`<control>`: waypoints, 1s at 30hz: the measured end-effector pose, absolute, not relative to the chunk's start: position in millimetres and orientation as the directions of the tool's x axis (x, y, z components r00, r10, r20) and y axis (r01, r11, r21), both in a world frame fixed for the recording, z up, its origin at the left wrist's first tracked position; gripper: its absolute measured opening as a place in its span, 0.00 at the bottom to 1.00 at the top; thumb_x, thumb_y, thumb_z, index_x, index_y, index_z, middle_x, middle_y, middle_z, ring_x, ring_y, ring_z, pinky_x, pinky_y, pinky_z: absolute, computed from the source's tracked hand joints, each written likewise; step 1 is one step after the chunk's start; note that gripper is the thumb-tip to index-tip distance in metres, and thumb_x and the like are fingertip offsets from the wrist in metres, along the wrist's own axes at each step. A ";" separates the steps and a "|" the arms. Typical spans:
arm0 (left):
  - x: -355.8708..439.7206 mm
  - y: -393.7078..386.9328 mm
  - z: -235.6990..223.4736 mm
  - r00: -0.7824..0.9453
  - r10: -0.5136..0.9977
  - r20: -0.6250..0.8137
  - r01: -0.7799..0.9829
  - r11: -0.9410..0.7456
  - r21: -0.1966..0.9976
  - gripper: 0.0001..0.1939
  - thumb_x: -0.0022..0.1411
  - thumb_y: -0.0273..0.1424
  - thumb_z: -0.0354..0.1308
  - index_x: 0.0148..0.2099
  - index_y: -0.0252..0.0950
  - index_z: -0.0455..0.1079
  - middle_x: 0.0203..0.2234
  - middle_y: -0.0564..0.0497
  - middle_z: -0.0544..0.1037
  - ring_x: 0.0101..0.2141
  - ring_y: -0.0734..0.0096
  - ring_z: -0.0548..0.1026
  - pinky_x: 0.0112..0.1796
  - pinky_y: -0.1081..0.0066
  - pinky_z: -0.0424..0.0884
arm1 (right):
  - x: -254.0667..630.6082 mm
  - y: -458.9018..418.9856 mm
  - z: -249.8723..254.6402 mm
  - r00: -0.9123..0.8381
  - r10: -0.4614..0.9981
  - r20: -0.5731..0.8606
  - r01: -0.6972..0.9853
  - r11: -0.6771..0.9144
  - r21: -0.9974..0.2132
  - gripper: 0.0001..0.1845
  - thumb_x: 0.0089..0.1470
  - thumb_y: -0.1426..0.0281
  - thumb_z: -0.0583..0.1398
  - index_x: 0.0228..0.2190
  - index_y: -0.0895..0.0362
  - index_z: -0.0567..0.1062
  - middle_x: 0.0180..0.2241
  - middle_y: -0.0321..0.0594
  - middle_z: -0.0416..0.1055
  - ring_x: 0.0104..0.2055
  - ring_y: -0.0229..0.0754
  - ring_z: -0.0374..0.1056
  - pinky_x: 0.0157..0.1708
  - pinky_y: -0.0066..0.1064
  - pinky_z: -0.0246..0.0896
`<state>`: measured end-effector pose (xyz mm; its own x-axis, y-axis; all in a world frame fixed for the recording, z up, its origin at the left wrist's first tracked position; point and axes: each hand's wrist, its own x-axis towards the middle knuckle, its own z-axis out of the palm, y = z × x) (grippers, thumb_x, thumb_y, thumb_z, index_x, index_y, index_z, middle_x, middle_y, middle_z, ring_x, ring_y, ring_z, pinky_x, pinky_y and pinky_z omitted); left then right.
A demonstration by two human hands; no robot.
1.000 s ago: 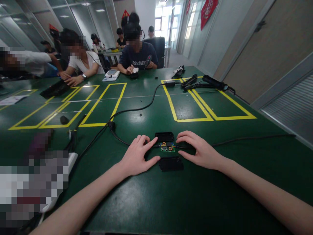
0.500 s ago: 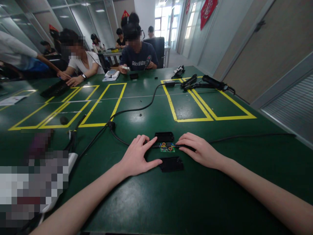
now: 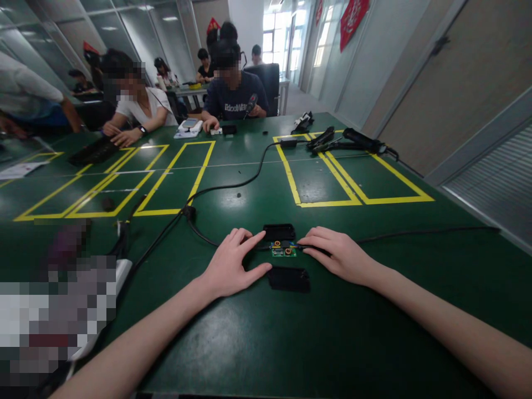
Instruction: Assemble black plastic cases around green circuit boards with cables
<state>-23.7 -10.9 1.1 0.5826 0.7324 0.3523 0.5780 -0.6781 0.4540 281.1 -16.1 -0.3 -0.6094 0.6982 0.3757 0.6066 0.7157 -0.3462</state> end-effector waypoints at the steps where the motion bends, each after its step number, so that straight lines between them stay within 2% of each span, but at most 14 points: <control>1: -24.5 -10.5 0.4 0.572 0.730 0.373 0.568 -0.681 0.463 0.27 0.68 0.38 0.63 0.67 0.39 0.69 0.45 0.44 0.76 0.44 0.57 0.74 0.46 0.56 0.76 | 281.2 -16.5 -0.3 -0.609 0.704 0.366 0.610 0.710 -0.352 0.12 0.70 0.70 0.55 0.46 0.55 0.78 0.40 0.45 0.79 0.41 0.46 0.76 0.40 0.37 0.73; 5: -27.4 -8.2 -1.0 0.544 0.709 0.450 0.535 -0.705 0.465 0.12 0.71 0.29 0.58 0.53 0.39 0.79 0.38 0.47 0.79 0.39 0.62 0.76 0.42 0.61 0.76 | 281.0 -18.8 0.9 -0.622 0.708 0.335 0.608 0.706 -0.363 0.11 0.70 0.68 0.55 0.44 0.56 0.78 0.38 0.43 0.79 0.36 0.42 0.77 0.34 0.32 0.71; 8: -27.3 -8.8 2.6 0.538 0.685 0.492 0.509 -0.729 0.458 0.08 0.71 0.29 0.58 0.46 0.37 0.80 0.36 0.47 0.80 0.38 0.64 0.77 0.40 0.63 0.76 | 279.2 -21.5 5.1 -0.614 0.703 0.360 0.592 0.711 -0.378 0.13 0.71 0.69 0.54 0.42 0.56 0.78 0.35 0.42 0.78 0.34 0.41 0.76 0.32 0.30 0.70; 14: -26.0 -13.5 11.9 0.518 0.653 0.553 0.432 -0.758 0.490 0.06 0.67 0.28 0.59 0.42 0.36 0.78 0.33 0.47 0.80 0.35 0.66 0.78 0.37 0.66 0.77 | 275.7 -30.3 17.0 -0.602 0.653 0.461 0.492 0.757 -0.431 0.13 0.70 0.71 0.53 0.38 0.57 0.78 0.30 0.40 0.76 0.29 0.38 0.73 0.28 0.28 0.65; 20: -29.0 -15.2 14.6 0.648 0.574 0.500 0.316 -0.800 0.509 0.06 0.63 0.26 0.58 0.39 0.36 0.77 0.31 0.47 0.81 0.31 0.69 0.79 0.33 0.70 0.76 | 275.4 -37.6 19.6 -0.689 0.577 0.438 0.374 0.801 -0.467 0.10 0.68 0.73 0.55 0.38 0.58 0.77 0.29 0.39 0.75 0.28 0.36 0.70 0.27 0.27 0.60; 30: -25.0 -21.0 18.2 0.664 0.493 0.562 0.252 -0.855 0.453 0.06 0.62 0.25 0.58 0.39 0.36 0.76 0.29 0.48 0.80 0.29 0.69 0.77 0.30 0.71 0.75 | 276.8 -40.9 24.1 -0.719 0.563 0.408 0.368 0.806 -0.464 0.12 0.69 0.72 0.55 0.37 0.58 0.77 0.29 0.38 0.74 0.27 0.35 0.69 0.27 0.27 0.57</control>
<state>-25.0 -21.0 18.2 0.6638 0.4933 0.5622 0.2516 -0.8551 0.4533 276.8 -40.9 24.1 -0.7189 0.5628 0.4081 0.3676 0.8060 -0.4640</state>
